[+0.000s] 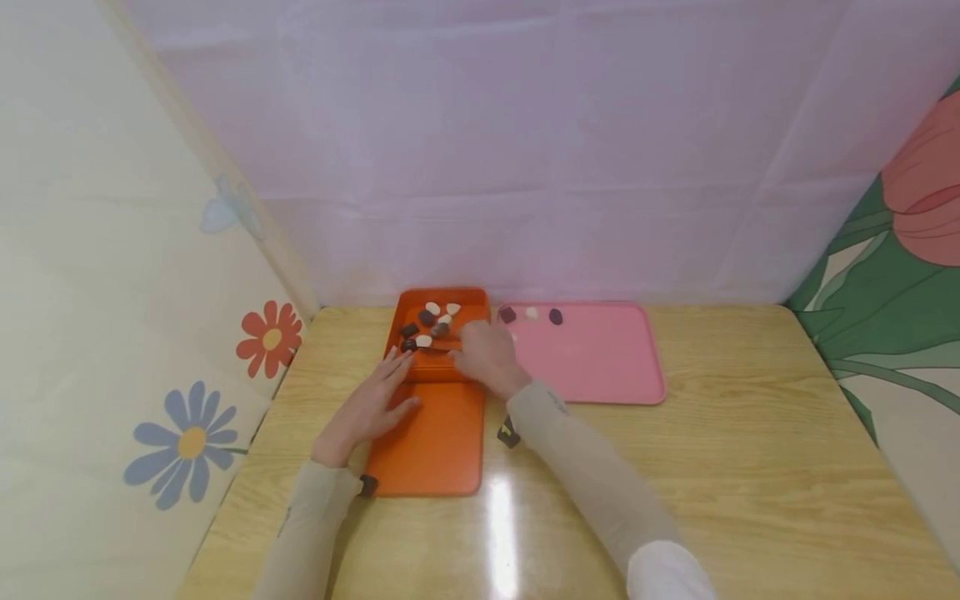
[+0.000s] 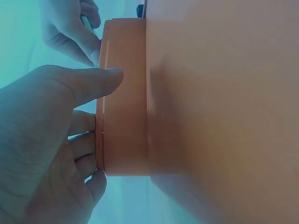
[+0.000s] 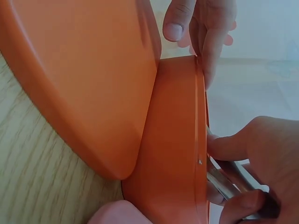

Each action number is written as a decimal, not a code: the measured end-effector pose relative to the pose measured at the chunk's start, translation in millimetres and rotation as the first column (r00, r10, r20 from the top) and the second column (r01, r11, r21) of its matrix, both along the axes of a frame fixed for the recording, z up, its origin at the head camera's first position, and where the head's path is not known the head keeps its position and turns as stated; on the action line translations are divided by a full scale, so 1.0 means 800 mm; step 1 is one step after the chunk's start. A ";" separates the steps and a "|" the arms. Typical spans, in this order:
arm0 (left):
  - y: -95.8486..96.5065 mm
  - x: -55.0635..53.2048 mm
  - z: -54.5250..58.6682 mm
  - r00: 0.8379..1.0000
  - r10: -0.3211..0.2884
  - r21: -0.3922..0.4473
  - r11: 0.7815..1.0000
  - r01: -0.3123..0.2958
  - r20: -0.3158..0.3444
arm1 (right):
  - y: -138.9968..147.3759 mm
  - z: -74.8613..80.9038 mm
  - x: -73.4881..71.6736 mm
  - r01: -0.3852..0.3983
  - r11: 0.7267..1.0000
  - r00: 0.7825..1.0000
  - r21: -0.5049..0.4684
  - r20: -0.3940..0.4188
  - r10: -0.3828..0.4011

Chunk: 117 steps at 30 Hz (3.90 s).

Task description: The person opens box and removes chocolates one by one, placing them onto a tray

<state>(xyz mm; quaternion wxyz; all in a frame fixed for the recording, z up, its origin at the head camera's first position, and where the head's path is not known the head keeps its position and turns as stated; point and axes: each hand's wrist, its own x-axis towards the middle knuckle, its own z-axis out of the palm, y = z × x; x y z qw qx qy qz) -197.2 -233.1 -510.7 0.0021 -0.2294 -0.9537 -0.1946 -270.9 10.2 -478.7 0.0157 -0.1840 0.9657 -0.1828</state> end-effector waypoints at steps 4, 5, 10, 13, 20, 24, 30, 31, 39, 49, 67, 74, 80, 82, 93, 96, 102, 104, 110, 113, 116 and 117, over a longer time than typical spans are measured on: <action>0.000 0.000 0.000 1.000 0.004 0.000 1.000 -0.004 -0.001 | -0.003 -0.004 0.000 0.001 1.000 1.000 -0.017 -0.017 -0.001; 0.000 0.001 0.000 1.000 0.004 -0.002 1.000 -0.004 -0.001 | -0.004 -0.004 0.000 0.000 1.000 1.000 -0.026 -0.018 -0.001; 0.000 0.001 0.001 1.000 0.005 -0.006 1.000 -0.005 0.004 | -0.008 -0.007 -0.002 0.005 1.000 1.000 -0.020 -0.022 -0.005; -0.001 0.001 0.000 1.000 0.005 -0.012 1.000 -0.005 0.006 | -0.011 -0.007 -0.003 0.014 1.000 1.000 0.003 -0.024 -0.014; -0.001 -0.001 -0.002 1.000 0.004 -0.014 1.000 -0.004 0.005 | -0.022 -0.006 -0.002 0.054 0.997 0.998 0.052 -0.023 -0.053; -0.001 -0.001 -0.002 1.000 0.005 -0.009 1.000 -0.005 0.008 | -0.025 -0.007 -0.002 0.071 0.996 0.997 0.057 -0.033 -0.069; 0.000 -0.001 -0.002 1.000 0.007 -0.010 1.000 -0.007 0.007 | -0.026 -0.009 -0.002 0.085 0.995 0.995 0.058 -0.064 -0.082; 0.000 -0.001 -0.002 1.000 0.007 -0.009 1.000 -0.007 0.007 | -0.026 -0.009 -0.002 0.086 0.995 0.994 0.058 -0.067 -0.082; 0.000 -0.002 -0.004 1.000 0.010 -0.016 1.000 -0.010 0.001 | -0.019 -0.008 -0.001 0.058 0.998 0.995 0.013 -0.079 -0.057; 0.001 -0.004 -0.004 1.000 0.004 -0.011 1.000 -0.004 -0.016 | -0.007 0.001 0.004 0.069 0.998 0.995 -0.010 -0.075 -0.069; 0.001 -0.001 -0.005 1.000 0.012 -0.005 1.000 -0.012 -0.005 | 0.025 0.011 0.018 0.099 0.994 0.991 -0.052 -0.082 -0.103; 0.001 0.000 -0.005 1.000 0.009 -0.009 1.000 -0.009 -0.009 | 0.040 0.019 0.023 0.104 0.990 0.990 -0.090 -0.081 -0.112; 0.000 0.001 -0.004 1.000 0.006 -0.009 1.000 -0.007 -0.012 | 0.055 0.023 0.029 0.092 0.990 0.987 -0.112 -0.125 -0.106; 0.000 0.001 -0.004 1.000 0.007 -0.006 1.000 -0.007 -0.009 | 0.061 0.024 0.031 0.091 0.991 0.984 -0.099 -0.146 -0.105; 0.001 0.001 -0.006 1.000 0.008 -0.003 1.000 -0.008 -0.017 | 0.086 0.027 0.036 0.108 0.991 0.985 -0.082 -0.126 -0.118; 0.002 0.000 -0.006 1.000 0.009 -0.002 1.000 -0.009 -0.014 | 0.094 0.025 0.038 0.120 0.987 0.985 -0.103 -0.111 -0.131; 0.001 0.003 -0.006 1.000 0.008 0.005 1.000 -0.008 -0.009 | 0.107 0.023 0.042 0.129 0.983 0.986 -0.134 -0.092 -0.142; 0.000 0.003 -0.007 1.000 0.008 0.008 1.000 -0.008 -0.004 | 0.111 0.023 0.043 0.133 0.982 0.986 -0.135 -0.087 -0.145; 0.002 0.002 -0.008 1.000 -0.002 0.006 1.000 0.002 -0.009 | 0.122 0.019 0.043 0.162 0.979 0.981 -0.121 -0.087 -0.173; 0.003 0.001 -0.007 1.000 -0.003 0.005 1.000 0.003 -0.009 | 0.128 0.016 0.044 0.169 0.978 0.981 -0.125 -0.079 -0.179; 0.004 0.001 -0.007 1.000 -0.001 0.001 1.000 0.001 -0.008 | 0.133 0.014 0.044 0.174 0.976 0.980 -0.129 -0.071 -0.184; 0.004 0.001 -0.007 1.000 -0.001 0.000 1.000 0.001 -0.010 | 0.134 0.013 0.044 0.175 0.976 0.980 -0.130 -0.070 -0.185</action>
